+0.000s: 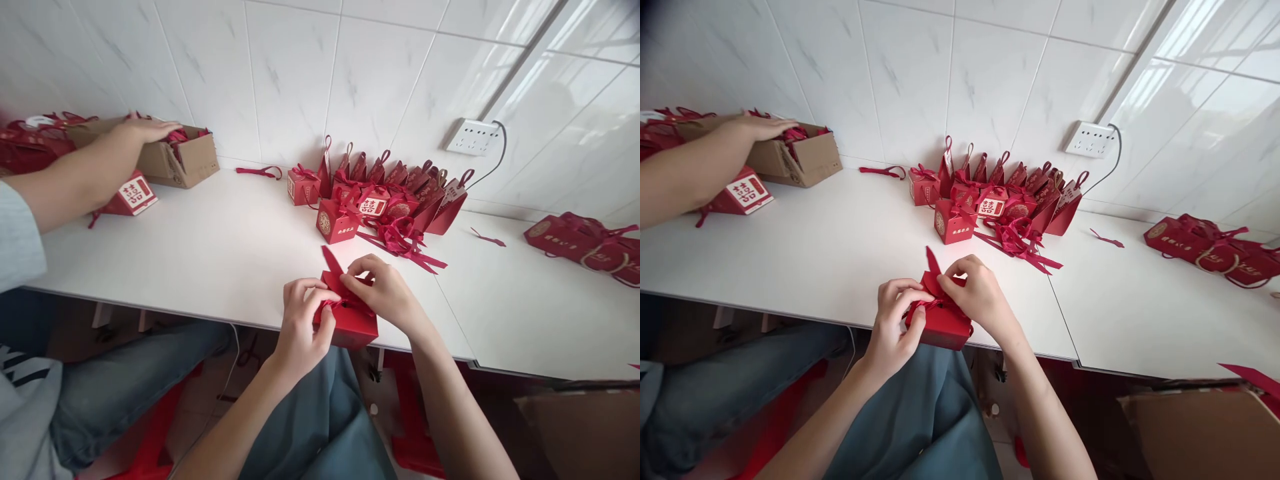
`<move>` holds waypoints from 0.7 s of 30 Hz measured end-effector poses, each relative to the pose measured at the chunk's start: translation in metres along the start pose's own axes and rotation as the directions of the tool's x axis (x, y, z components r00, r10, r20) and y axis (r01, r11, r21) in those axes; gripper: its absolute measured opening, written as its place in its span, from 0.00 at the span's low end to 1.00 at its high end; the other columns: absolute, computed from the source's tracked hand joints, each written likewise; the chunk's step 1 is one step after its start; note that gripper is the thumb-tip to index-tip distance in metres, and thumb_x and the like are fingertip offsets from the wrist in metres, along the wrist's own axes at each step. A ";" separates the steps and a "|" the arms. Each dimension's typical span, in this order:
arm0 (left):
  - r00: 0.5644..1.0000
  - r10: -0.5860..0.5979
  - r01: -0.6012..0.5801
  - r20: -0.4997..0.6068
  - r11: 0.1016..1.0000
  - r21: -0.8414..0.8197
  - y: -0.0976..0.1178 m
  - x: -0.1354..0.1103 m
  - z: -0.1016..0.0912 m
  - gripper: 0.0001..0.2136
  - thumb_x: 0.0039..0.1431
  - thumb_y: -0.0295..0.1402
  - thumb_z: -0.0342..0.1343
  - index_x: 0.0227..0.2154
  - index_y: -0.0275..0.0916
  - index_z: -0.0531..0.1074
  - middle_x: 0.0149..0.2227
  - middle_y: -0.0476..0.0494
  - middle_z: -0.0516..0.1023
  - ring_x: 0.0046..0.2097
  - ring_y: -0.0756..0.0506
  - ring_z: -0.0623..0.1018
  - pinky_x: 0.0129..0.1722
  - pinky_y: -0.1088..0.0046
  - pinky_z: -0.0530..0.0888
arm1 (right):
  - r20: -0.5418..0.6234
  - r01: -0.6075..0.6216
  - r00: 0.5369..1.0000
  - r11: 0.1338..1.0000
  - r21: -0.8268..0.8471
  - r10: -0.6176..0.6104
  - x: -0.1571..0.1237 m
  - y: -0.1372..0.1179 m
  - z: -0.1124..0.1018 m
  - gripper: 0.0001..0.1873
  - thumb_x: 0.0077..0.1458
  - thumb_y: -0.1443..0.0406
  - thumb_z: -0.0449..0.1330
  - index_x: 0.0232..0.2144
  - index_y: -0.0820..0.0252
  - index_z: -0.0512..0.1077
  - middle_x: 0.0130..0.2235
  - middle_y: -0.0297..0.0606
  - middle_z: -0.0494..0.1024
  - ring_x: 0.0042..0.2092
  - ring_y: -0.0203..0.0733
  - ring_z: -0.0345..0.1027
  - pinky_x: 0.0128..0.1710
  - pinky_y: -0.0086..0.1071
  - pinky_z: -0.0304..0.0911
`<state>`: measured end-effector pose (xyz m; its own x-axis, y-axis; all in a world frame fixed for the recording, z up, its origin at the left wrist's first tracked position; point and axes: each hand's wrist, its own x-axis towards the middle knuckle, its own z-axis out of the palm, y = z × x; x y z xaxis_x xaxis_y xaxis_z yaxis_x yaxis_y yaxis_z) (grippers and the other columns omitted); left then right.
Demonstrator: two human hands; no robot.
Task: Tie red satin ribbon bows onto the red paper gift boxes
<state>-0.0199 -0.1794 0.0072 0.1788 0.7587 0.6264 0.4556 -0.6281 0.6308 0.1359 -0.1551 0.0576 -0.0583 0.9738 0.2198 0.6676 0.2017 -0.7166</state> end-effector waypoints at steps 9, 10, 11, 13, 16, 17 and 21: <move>0.987 0.055 -0.059 0.149 0.998 0.023 0.001 0.005 0.000 0.16 0.55 0.19 0.42 0.38 0.42 0.71 0.41 0.44 0.71 0.47 0.43 0.67 0.48 0.64 0.65 | 0.077 -0.263 0.965 0.940 0.216 0.253 -0.036 0.041 -0.018 0.25 0.56 0.46 0.49 0.26 0.60 0.69 0.28 0.37 0.73 0.33 0.41 0.67 0.33 0.35 0.64; 0.987 0.054 -0.058 0.150 0.998 0.021 0.001 0.005 0.000 0.16 0.55 0.19 0.42 0.38 0.42 0.71 0.41 0.44 0.71 0.47 0.43 0.67 0.48 0.64 0.65 | 0.162 -0.291 0.953 0.924 0.248 0.256 -0.042 0.045 -0.020 0.25 0.56 0.45 0.50 0.24 0.60 0.68 0.27 0.37 0.72 0.31 0.40 0.66 0.32 0.34 0.63; 0.987 0.054 -0.058 0.152 0.998 0.019 0.001 0.005 0.001 0.16 0.55 0.19 0.42 0.38 0.42 0.71 0.41 0.44 0.71 0.47 0.43 0.67 0.48 0.64 0.65 | 0.239 -0.316 0.938 0.904 0.289 0.252 -0.048 0.049 -0.021 0.25 0.55 0.46 0.51 0.23 0.60 0.68 0.26 0.36 0.72 0.30 0.39 0.65 0.32 0.34 0.63; 0.987 0.054 -0.057 0.153 0.998 0.018 0.001 0.005 0.001 0.16 0.56 0.19 0.42 0.38 0.41 0.71 0.42 0.44 0.70 0.47 0.43 0.66 0.48 0.64 0.65 | 0.308 -0.355 0.920 0.847 0.396 0.241 -0.054 0.055 -0.022 0.23 0.54 0.47 0.54 0.23 0.61 0.68 0.28 0.36 0.72 0.30 0.38 0.64 0.34 0.34 0.62; 0.985 0.051 -0.055 0.167 0.998 0.024 0.001 0.005 0.001 0.16 0.56 0.19 0.42 0.38 0.42 0.72 0.42 0.44 0.70 0.48 0.43 0.66 0.49 0.64 0.64 | 0.212 -0.338 0.941 0.782 0.523 0.264 -0.048 0.059 -0.026 0.20 0.51 0.50 0.60 0.23 0.61 0.66 0.25 0.34 0.71 0.29 0.35 0.62 0.33 0.31 0.59; 0.984 0.049 -0.055 0.173 0.998 0.028 0.001 0.005 0.000 0.17 0.56 0.19 0.42 0.39 0.42 0.72 0.43 0.44 0.70 0.48 0.43 0.66 0.50 0.63 0.64 | 0.157 -0.314 0.949 0.779 0.543 0.273 -0.041 0.059 -0.027 0.19 0.49 0.50 0.62 0.23 0.60 0.66 0.24 0.32 0.69 0.28 0.34 0.60 0.32 0.30 0.58; 0.978 0.064 -0.076 0.201 0.996 0.054 0.000 0.007 -0.001 0.19 0.56 0.19 0.41 0.40 0.42 0.72 0.44 0.44 0.70 0.48 0.43 0.65 0.50 0.63 0.64 | 0.033 -0.180 0.979 0.772 0.610 0.202 0.000 0.051 -0.024 0.19 0.44 0.51 0.65 0.24 0.60 0.67 0.22 0.28 0.64 0.24 0.31 0.56 0.27 0.29 0.55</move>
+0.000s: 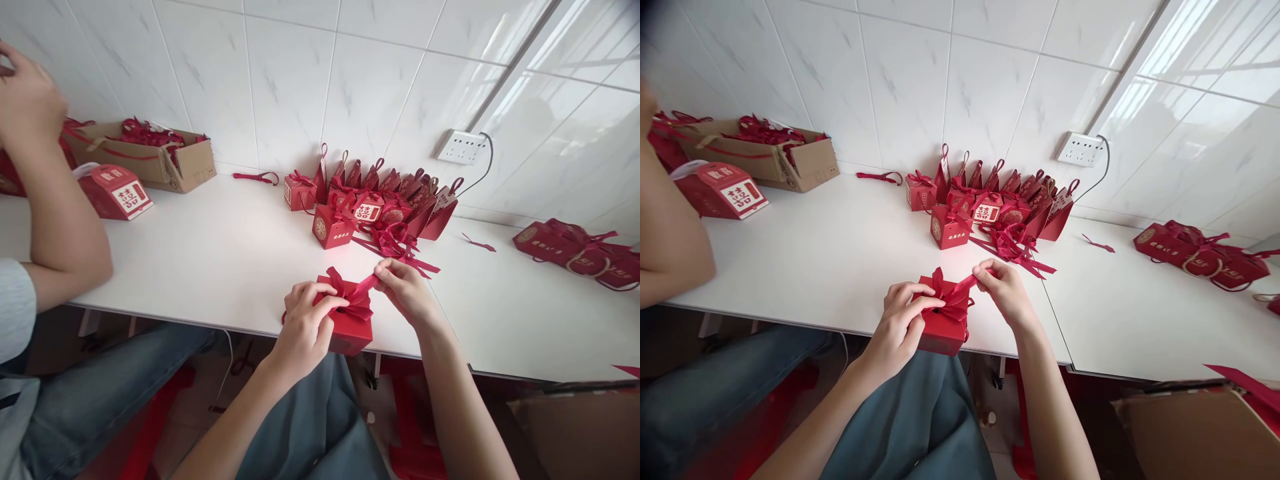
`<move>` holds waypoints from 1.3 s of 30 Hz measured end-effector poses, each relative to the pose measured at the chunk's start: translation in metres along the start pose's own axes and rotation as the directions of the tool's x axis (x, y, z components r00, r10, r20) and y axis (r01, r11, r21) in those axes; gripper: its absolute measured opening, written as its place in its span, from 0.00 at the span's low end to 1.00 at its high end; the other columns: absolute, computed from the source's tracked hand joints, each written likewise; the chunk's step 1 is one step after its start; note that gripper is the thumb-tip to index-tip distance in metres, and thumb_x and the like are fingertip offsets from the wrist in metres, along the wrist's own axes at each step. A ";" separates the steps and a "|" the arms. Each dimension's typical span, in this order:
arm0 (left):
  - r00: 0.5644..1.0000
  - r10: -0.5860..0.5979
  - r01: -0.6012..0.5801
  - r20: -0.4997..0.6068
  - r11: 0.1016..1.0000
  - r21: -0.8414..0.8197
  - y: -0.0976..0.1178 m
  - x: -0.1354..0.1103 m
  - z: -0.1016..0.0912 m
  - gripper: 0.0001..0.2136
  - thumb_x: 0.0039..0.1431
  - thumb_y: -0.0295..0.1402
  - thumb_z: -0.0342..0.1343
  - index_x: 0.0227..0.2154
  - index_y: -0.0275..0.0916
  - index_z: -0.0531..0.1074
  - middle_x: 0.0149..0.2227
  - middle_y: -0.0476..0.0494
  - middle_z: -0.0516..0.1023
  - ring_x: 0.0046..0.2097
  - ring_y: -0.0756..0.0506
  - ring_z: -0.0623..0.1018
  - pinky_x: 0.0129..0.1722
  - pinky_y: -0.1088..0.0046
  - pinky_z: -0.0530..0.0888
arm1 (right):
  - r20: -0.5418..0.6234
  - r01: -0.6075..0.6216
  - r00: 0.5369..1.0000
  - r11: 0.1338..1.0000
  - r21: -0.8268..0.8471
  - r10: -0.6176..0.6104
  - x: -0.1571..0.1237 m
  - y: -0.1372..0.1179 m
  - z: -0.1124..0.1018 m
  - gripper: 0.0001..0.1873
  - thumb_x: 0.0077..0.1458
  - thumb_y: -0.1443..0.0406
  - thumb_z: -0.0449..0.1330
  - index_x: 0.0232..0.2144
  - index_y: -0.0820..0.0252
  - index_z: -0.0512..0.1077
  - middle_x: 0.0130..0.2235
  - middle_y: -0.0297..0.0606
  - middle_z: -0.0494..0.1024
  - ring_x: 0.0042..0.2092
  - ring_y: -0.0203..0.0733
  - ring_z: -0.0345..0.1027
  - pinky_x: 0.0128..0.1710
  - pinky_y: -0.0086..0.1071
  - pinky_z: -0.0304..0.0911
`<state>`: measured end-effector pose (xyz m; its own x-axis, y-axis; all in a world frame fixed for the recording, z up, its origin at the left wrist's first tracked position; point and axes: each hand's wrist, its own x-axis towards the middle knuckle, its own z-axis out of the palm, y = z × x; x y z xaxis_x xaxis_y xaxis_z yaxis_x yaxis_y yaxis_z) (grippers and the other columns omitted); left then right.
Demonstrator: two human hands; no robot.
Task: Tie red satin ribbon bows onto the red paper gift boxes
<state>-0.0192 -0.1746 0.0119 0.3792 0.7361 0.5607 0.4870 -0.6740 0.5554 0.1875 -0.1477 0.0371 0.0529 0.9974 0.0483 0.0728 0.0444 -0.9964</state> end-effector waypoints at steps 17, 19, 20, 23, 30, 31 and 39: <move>0.939 -0.343 0.325 -0.030 0.911 -0.253 0.003 0.003 -0.021 0.06 0.57 0.37 0.51 0.33 0.40 0.63 0.34 0.46 0.68 0.37 0.47 0.70 0.35 0.72 0.69 | -0.102 -0.090 0.994 0.865 -0.493 0.046 -0.066 -0.012 0.022 0.28 0.55 0.42 0.45 0.18 0.58 0.59 0.18 0.28 0.54 0.21 0.32 0.46 0.20 0.28 0.46; 0.908 -0.415 0.416 0.063 0.874 -0.251 0.005 0.004 -0.022 0.10 0.57 0.39 0.50 0.26 0.40 0.61 0.29 0.49 0.66 0.32 0.49 0.68 0.32 0.73 0.67 | -0.089 -0.082 0.995 0.873 -0.481 0.045 -0.074 -0.013 0.032 0.27 0.55 0.43 0.48 0.18 0.58 0.56 0.19 0.27 0.52 0.22 0.32 0.45 0.20 0.27 0.45; 0.898 -0.430 0.440 0.097 0.861 -0.253 0.006 0.005 -0.022 0.11 0.58 0.40 0.50 0.24 0.40 0.60 0.27 0.50 0.65 0.30 0.50 0.67 0.31 0.74 0.66 | -0.098 -0.080 0.994 0.877 -0.474 0.038 -0.075 -0.012 0.036 0.27 0.55 0.44 0.49 0.18 0.58 0.54 0.19 0.27 0.52 0.22 0.32 0.45 0.21 0.27 0.46; 0.884 -0.445 0.467 0.143 0.832 -0.300 0.007 0.007 -0.022 0.13 0.59 0.39 0.49 0.23 0.39 0.59 0.25 0.52 0.62 0.28 0.51 0.65 0.29 0.75 0.63 | -0.127 -0.079 0.992 0.898 -0.434 0.026 -0.070 -0.009 0.040 0.25 0.54 0.47 0.52 0.18 0.58 0.55 0.20 0.28 0.55 0.24 0.32 0.46 0.22 0.27 0.47; 0.803 -0.506 0.594 0.316 0.631 -0.499 -0.002 0.005 -0.021 0.15 0.60 0.42 0.48 0.22 0.39 0.56 0.21 0.55 0.53 0.23 0.53 0.56 0.23 0.77 0.55 | 0.025 -0.122 0.992 0.992 -0.018 0.122 -0.059 0.000 0.034 0.24 0.51 0.47 0.57 0.18 0.58 0.57 0.21 0.28 0.56 0.24 0.32 0.47 0.24 0.27 0.47; 0.806 -0.502 0.589 0.313 0.627 -0.510 -0.004 0.005 -0.020 0.15 0.60 0.42 0.48 0.22 0.39 0.56 0.21 0.55 0.52 0.23 0.53 0.55 0.23 0.77 0.54 | 0.045 -0.128 0.991 0.991 0.040 0.126 -0.057 0.003 0.033 0.24 0.51 0.48 0.58 0.18 0.58 0.57 0.21 0.28 0.56 0.24 0.31 0.46 0.24 0.27 0.47; 0.832 -0.486 0.547 0.266 0.642 -0.538 -0.007 0.005 -0.013 0.15 0.60 0.39 0.46 0.22 0.40 0.54 0.22 0.55 0.51 0.24 0.53 0.54 0.23 0.76 0.55 | 0.123 -0.171 0.982 0.939 0.297 0.140 -0.050 0.020 0.027 0.24 0.49 0.52 0.62 0.18 0.59 0.56 0.21 0.27 0.53 0.24 0.31 0.43 0.25 0.27 0.42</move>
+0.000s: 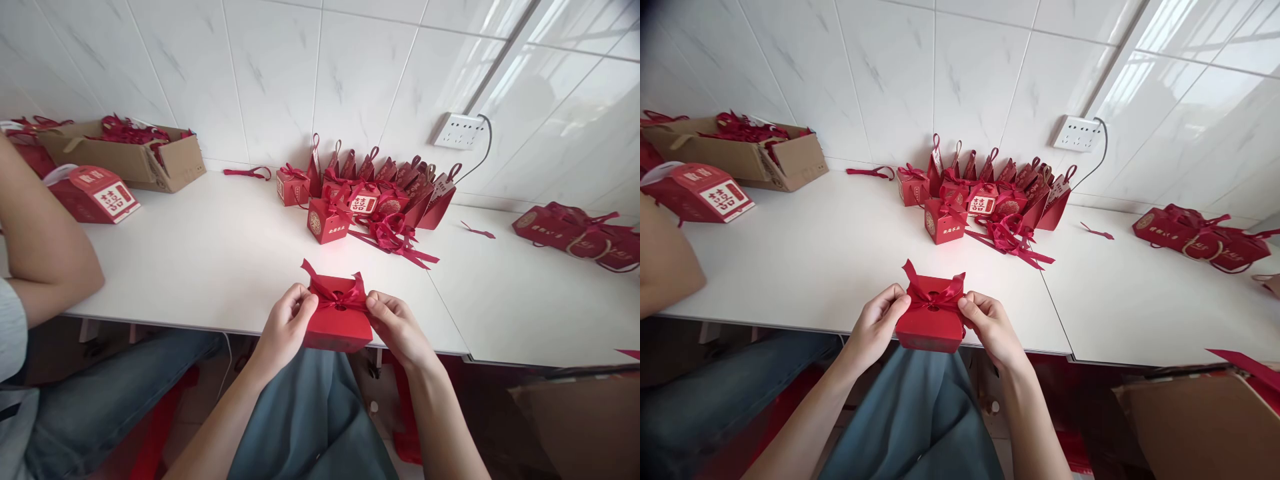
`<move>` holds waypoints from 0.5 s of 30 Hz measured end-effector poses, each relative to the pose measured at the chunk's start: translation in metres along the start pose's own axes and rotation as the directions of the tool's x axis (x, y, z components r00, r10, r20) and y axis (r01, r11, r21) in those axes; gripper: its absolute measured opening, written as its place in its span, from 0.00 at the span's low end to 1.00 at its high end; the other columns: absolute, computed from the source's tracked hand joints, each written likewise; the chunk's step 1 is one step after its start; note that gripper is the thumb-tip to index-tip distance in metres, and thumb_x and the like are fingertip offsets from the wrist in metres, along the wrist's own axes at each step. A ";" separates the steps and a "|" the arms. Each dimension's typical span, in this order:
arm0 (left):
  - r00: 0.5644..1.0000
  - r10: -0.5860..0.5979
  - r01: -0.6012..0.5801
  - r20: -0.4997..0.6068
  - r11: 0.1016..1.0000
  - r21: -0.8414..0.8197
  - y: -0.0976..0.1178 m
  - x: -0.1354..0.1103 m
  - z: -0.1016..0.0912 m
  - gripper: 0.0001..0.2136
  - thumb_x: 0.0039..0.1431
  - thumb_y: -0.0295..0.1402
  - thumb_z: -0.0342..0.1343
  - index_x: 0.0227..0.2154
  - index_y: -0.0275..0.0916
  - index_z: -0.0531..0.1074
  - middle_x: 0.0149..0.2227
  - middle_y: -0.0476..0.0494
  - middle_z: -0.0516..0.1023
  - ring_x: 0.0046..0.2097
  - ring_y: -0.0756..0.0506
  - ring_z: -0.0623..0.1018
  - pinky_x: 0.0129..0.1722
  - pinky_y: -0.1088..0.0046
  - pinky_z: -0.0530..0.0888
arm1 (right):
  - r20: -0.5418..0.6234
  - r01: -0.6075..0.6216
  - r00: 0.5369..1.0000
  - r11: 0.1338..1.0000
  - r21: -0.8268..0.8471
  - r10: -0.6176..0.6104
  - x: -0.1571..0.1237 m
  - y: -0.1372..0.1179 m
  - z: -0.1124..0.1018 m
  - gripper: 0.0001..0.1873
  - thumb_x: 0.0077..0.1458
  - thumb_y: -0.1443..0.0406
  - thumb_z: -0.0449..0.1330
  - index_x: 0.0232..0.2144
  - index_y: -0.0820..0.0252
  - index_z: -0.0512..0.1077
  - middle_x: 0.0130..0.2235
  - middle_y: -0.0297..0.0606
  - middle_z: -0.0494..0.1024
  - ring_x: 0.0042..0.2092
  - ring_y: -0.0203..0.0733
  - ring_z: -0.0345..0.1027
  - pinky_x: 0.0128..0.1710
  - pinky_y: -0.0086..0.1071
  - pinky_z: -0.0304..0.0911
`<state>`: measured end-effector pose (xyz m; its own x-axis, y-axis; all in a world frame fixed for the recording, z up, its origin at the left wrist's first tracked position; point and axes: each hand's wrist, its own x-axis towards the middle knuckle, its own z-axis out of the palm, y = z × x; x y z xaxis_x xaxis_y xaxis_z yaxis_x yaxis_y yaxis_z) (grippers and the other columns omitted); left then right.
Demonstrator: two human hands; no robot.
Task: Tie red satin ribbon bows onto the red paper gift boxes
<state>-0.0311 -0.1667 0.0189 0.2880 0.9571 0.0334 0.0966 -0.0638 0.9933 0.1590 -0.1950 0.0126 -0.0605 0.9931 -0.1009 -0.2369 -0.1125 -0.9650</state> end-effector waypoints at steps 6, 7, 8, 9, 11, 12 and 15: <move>0.996 0.059 -0.055 -0.072 0.997 0.046 -0.002 0.000 0.005 0.14 0.60 0.37 0.45 0.21 0.40 0.52 0.22 0.55 0.52 0.24 0.53 0.54 0.23 0.77 0.56 | 0.043 0.004 0.999 0.996 0.089 -0.007 0.001 0.006 -0.005 0.24 0.46 0.51 0.64 0.17 0.58 0.57 0.19 0.25 0.52 0.22 0.30 0.43 0.23 0.27 0.44; 0.995 0.055 -0.052 -0.079 0.998 0.046 -0.003 0.000 0.006 0.14 0.60 0.37 0.45 0.21 0.40 0.52 0.22 0.55 0.52 0.24 0.53 0.55 0.23 0.77 0.56 | 0.055 -0.001 0.998 0.997 0.075 -0.003 0.001 0.008 -0.007 0.24 0.47 0.51 0.63 0.17 0.58 0.56 0.18 0.26 0.53 0.22 0.30 0.44 0.23 0.27 0.45; 0.996 0.045 -0.041 -0.080 0.998 0.046 -0.003 0.000 0.006 0.14 0.60 0.38 0.45 0.21 0.40 0.52 0.22 0.55 0.52 0.24 0.53 0.55 0.23 0.77 0.56 | 0.059 -0.003 0.998 0.999 0.041 0.001 0.002 0.010 -0.009 0.24 0.48 0.51 0.63 0.17 0.58 0.57 0.19 0.27 0.55 0.22 0.30 0.46 0.23 0.27 0.46; 0.997 0.030 -0.027 -0.071 0.999 0.044 -0.003 -0.001 0.006 0.14 0.60 0.39 0.45 0.22 0.40 0.53 0.22 0.55 0.52 0.24 0.53 0.56 0.23 0.77 0.57 | 0.052 0.002 0.999 1.000 -0.005 -0.002 0.002 0.012 -0.011 0.23 0.49 0.51 0.61 0.17 0.59 0.58 0.19 0.28 0.57 0.22 0.31 0.49 0.24 0.28 0.48; 1.000 0.004 -0.004 -0.021 1.000 0.028 -0.003 -0.004 0.004 0.14 0.58 0.43 0.49 0.25 0.40 0.55 0.23 0.54 0.57 0.25 0.53 0.60 0.24 0.78 0.59 | -0.006 0.056 0.998 0.994 -0.091 -0.057 0.003 0.016 -0.014 0.21 0.53 0.49 0.57 0.20 0.59 0.61 0.22 0.30 0.62 0.25 0.34 0.56 0.27 0.28 0.53; 1.000 0.003 -0.003 0.013 1.000 0.017 -0.002 -0.005 0.003 0.14 0.55 0.44 0.52 0.28 0.41 0.57 0.26 0.53 0.62 0.27 0.52 0.64 0.26 0.78 0.62 | -0.058 0.100 0.992 0.986 -0.130 -0.109 0.004 0.017 -0.015 0.20 0.55 0.49 0.54 0.23 0.58 0.62 0.25 0.32 0.64 0.28 0.36 0.59 0.30 0.29 0.56; 0.994 0.004 -0.005 0.112 1.000 0.002 -0.002 -0.007 -0.001 0.23 0.46 0.43 0.62 0.39 0.41 0.58 0.41 0.44 0.70 0.38 0.47 0.72 0.34 0.73 0.70 | -0.141 0.212 0.957 0.942 -0.259 -0.254 0.003 0.016 -0.011 0.18 0.58 0.48 0.49 0.36 0.55 0.65 0.40 0.37 0.70 0.42 0.42 0.65 0.41 0.33 0.61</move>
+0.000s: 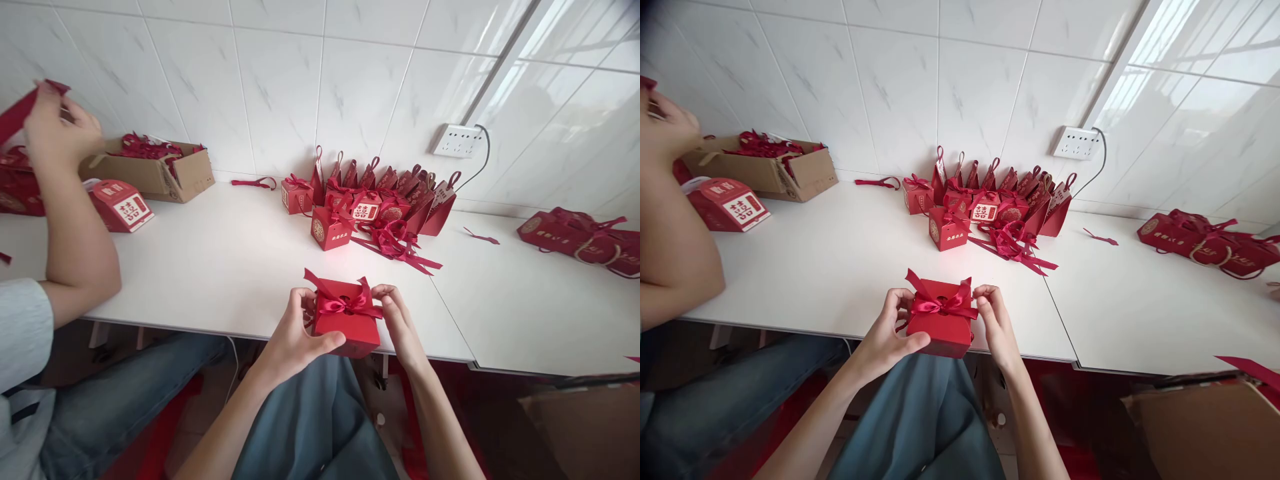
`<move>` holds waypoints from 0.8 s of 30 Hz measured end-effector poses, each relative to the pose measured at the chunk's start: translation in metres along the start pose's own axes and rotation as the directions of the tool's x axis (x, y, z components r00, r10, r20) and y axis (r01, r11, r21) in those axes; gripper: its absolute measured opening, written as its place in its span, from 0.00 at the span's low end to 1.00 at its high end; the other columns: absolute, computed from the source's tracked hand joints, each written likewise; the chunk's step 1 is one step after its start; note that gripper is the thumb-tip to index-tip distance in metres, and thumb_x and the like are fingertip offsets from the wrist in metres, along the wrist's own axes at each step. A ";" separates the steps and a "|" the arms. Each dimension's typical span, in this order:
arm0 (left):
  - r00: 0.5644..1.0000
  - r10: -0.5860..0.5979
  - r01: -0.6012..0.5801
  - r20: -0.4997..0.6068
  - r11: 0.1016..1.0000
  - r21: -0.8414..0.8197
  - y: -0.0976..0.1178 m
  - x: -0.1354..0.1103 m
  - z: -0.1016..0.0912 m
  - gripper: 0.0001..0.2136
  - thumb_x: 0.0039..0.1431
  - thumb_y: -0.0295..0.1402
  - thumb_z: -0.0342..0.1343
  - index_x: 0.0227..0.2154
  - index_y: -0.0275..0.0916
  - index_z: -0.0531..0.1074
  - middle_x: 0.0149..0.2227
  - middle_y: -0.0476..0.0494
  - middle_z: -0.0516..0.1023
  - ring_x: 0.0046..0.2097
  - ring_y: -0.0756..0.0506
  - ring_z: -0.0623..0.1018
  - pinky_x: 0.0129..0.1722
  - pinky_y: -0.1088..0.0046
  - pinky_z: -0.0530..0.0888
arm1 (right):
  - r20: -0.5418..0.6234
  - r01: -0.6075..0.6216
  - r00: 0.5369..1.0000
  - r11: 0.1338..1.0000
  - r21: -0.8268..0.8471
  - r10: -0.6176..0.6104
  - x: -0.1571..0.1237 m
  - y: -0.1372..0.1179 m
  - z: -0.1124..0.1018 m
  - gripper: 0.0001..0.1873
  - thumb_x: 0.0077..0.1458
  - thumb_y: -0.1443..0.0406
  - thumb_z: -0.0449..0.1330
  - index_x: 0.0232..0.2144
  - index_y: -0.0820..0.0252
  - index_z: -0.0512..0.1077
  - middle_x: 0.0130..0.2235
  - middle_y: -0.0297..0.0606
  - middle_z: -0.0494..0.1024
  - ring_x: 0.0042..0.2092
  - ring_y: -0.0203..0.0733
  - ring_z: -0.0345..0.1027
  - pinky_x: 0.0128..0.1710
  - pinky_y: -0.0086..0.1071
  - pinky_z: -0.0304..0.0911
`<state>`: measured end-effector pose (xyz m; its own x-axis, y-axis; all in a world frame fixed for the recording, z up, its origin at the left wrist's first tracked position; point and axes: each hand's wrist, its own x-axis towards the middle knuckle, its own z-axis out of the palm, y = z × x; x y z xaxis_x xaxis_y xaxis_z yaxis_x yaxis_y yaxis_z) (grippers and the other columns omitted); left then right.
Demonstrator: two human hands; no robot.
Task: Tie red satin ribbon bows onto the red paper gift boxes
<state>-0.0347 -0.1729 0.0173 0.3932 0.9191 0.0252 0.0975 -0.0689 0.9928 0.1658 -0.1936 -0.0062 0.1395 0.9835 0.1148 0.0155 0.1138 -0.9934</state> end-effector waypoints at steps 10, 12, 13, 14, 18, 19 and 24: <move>0.800 0.213 -0.093 -0.561 0.968 0.234 -0.012 0.012 -0.034 0.15 0.58 0.40 0.51 0.46 0.42 0.62 0.54 0.39 0.65 0.59 0.41 0.64 0.59 0.58 0.59 | 0.191 -0.046 0.978 0.984 -0.174 0.080 -0.050 -0.025 -0.013 0.24 0.60 0.52 0.49 0.19 0.59 0.68 0.23 0.37 0.74 0.28 0.40 0.66 0.33 0.33 0.61; 0.834 0.214 -0.115 -0.509 0.969 0.220 -0.008 0.006 -0.030 0.15 0.59 0.40 0.49 0.47 0.43 0.63 0.55 0.40 0.65 0.59 0.42 0.64 0.58 0.60 0.61 | 0.050 -0.039 0.998 0.983 -0.180 0.049 -0.046 -0.023 -0.017 0.25 0.60 0.52 0.50 0.16 0.59 0.65 0.20 0.36 0.70 0.25 0.38 0.63 0.31 0.32 0.60; 0.850 0.228 -0.124 -0.475 0.963 0.240 -0.006 0.004 -0.027 0.15 0.59 0.41 0.49 0.47 0.43 0.63 0.55 0.40 0.65 0.59 0.42 0.64 0.58 0.60 0.62 | -0.039 -0.026 0.999 0.979 -0.203 0.018 -0.042 -0.021 -0.018 0.25 0.59 0.51 0.51 0.17 0.59 0.65 0.20 0.35 0.69 0.26 0.38 0.63 0.31 0.32 0.60; 0.863 0.244 -0.130 -0.443 0.954 0.271 -0.003 0.002 -0.023 0.16 0.59 0.41 0.49 0.48 0.42 0.63 0.54 0.40 0.66 0.58 0.42 0.65 0.57 0.61 0.63 | -0.104 -0.014 0.995 0.974 -0.225 -0.010 -0.035 -0.018 -0.018 0.23 0.58 0.51 0.52 0.18 0.59 0.66 0.22 0.35 0.70 0.27 0.38 0.63 0.32 0.32 0.60; 0.875 0.322 -0.164 -0.362 0.900 0.405 0.002 0.007 -0.011 0.15 0.60 0.39 0.49 0.48 0.41 0.63 0.51 0.40 0.68 0.54 0.44 0.69 0.54 0.62 0.66 | -0.152 0.004 0.988 0.978 -0.207 -0.037 -0.005 -0.015 -0.007 0.18 0.55 0.49 0.54 0.30 0.58 0.68 0.32 0.37 0.72 0.34 0.40 0.66 0.33 0.33 0.63; 0.869 0.358 -0.190 -0.341 0.878 0.440 0.002 0.010 -0.009 0.14 0.60 0.38 0.48 0.48 0.41 0.64 0.50 0.40 0.68 0.53 0.44 0.69 0.54 0.62 0.66 | -0.115 0.001 0.993 0.977 -0.212 -0.026 0.001 -0.017 -0.003 0.19 0.55 0.48 0.53 0.31 0.59 0.68 0.33 0.38 0.72 0.35 0.41 0.67 0.33 0.33 0.64; 0.869 0.465 -0.297 -0.170 0.764 0.573 0.008 0.020 -0.005 0.11 0.60 0.32 0.49 0.44 0.43 0.69 0.51 0.41 0.67 0.56 0.42 0.66 0.57 0.60 0.63 | 0.114 0.039 0.994 0.929 -0.368 0.003 0.000 -0.036 0.018 0.20 0.56 0.49 0.53 0.27 0.59 0.68 0.29 0.36 0.73 0.31 0.39 0.65 0.32 0.32 0.61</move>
<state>-0.0308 -0.1534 0.0262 0.2312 0.8324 0.5037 0.4819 -0.5477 0.6840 0.1478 -0.1957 0.0300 0.0261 0.9935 0.1112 0.3846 0.0927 -0.9184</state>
